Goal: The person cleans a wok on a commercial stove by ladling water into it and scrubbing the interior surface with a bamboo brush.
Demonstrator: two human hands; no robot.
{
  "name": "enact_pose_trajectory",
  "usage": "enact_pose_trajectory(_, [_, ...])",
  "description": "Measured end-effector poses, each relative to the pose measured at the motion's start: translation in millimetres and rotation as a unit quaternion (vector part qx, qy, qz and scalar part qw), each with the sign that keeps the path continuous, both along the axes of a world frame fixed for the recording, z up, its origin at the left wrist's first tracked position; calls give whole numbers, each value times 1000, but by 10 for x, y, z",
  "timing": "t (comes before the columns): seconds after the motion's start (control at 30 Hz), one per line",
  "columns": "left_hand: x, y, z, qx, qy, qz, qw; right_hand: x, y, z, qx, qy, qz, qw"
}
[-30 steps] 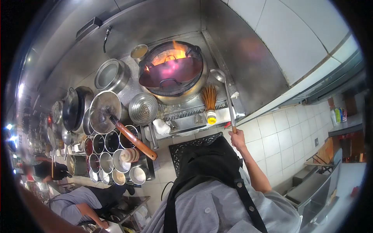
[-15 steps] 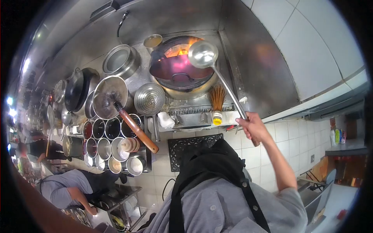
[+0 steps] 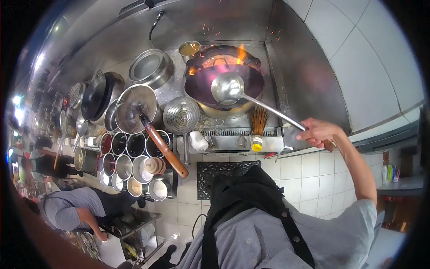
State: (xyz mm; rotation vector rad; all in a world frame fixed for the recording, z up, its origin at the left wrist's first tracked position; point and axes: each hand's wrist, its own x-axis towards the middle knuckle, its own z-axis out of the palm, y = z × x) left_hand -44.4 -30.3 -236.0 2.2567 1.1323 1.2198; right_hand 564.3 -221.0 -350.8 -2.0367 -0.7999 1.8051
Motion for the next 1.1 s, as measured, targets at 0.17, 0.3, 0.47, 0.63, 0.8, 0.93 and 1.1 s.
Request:
enact_pose_trajectory(0.17, [-6, -6, -25, -9, 4, 8, 1000, -222, -222, -275, -9, 18, -27, 999])
enact_pose_trajectory(0.3, [24, 38, -59, -12, 4, 8, 1000, -530, -329, -650, 50, -26, -18, 998])
enact_pose_trajectory(0.47, [58, 109, -111, -12, -1, 3, 1000, -988, -353, -1237, 98, -105, -15, 990])
enact_pose_trajectory(0.63, [34, 147, -135, -11, 1, -5, 1000, -1437, -308, -1692, 141, -120, -39, 982])
enact_pose_trajectory(0.8, [31, 189, -152, -7, -12, -14, 1000, -1705, -21, -2241, 184, -219, -50, 957])
enact_pose_trajectory(0.93, [24, 255, -142, 4, -20, -32, 999, -1814, 215, -2434, 201, -201, -85, 955])
enact_pose_trajectory(1.1, [0, 407, 191, 68, -50, -70, 994, -1995, 59, -2256, 224, -208, -201, 931])
